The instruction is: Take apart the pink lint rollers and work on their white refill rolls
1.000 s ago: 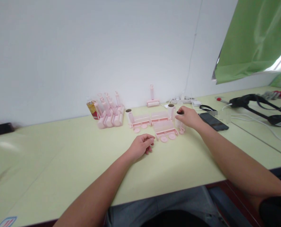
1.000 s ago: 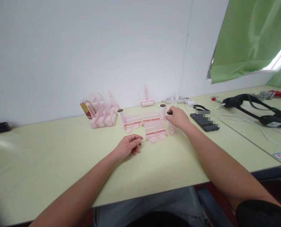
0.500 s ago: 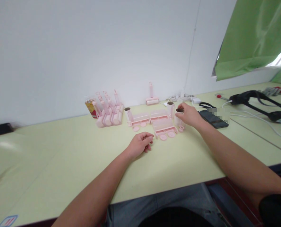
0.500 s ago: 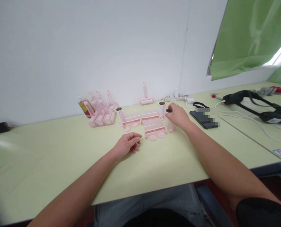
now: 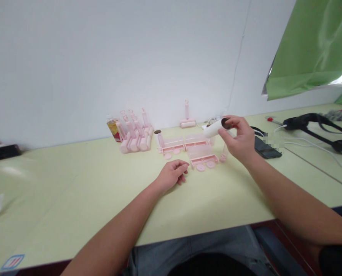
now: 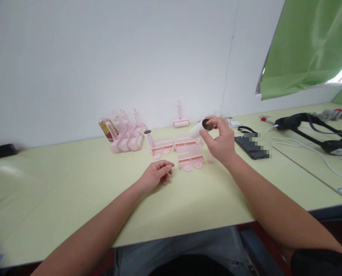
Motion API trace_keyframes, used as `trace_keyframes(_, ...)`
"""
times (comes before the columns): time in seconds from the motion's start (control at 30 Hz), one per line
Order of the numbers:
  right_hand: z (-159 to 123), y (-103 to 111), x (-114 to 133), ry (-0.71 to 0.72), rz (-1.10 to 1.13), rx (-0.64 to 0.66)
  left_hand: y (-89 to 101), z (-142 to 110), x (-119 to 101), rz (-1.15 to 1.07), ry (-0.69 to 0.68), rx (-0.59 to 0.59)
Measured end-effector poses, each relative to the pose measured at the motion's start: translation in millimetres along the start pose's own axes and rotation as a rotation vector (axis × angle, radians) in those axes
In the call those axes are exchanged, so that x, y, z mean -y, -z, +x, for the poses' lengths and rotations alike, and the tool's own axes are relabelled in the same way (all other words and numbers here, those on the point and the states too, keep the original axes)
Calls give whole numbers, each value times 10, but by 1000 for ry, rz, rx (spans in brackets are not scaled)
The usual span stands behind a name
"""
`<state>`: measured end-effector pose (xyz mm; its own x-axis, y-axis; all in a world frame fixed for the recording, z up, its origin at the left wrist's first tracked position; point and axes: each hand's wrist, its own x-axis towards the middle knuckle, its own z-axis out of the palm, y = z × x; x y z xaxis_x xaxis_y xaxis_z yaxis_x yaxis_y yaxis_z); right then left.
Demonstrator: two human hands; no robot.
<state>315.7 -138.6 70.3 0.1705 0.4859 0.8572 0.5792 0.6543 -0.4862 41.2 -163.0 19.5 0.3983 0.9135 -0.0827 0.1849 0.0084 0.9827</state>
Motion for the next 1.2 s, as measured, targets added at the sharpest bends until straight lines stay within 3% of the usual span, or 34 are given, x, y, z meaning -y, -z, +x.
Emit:
trace_keyframes(0.13, -266, -179, 373, -53, 434, 117, 3, -29, -39, -153, -59, 77)
trace_keyframes(0.2, -423, -277, 487, -67, 506, 236, 11, -40, -50, -246, -87, 113)
trace_keyframes(0.3, -563, -336, 567, -31, 509, 341, 43, -38, -70, -374, -131, 63)
trace_keyframes(0.47, -453, -189, 586, 93, 382, 738, 145, -35, -199, -632, -195, -103)
trace_keyframes(0.63, -325, -130, 483, -43, -43, 984, 194, -50, -262, -636, -193, -195)
trace_keyframes(0.73, -354, -179, 378, -70, -248, 1108, 162, -43, -204, -549, -187, -174)
trace_keyframes(0.97, -421, -206, 319, -56, -289, 1253, 98, -33, -125, -415, -190, -100)
trace_keyframes(1.2, -461, -242, 335, -3, -425, 1181, 65, -62, -149, -244, -192, -82)
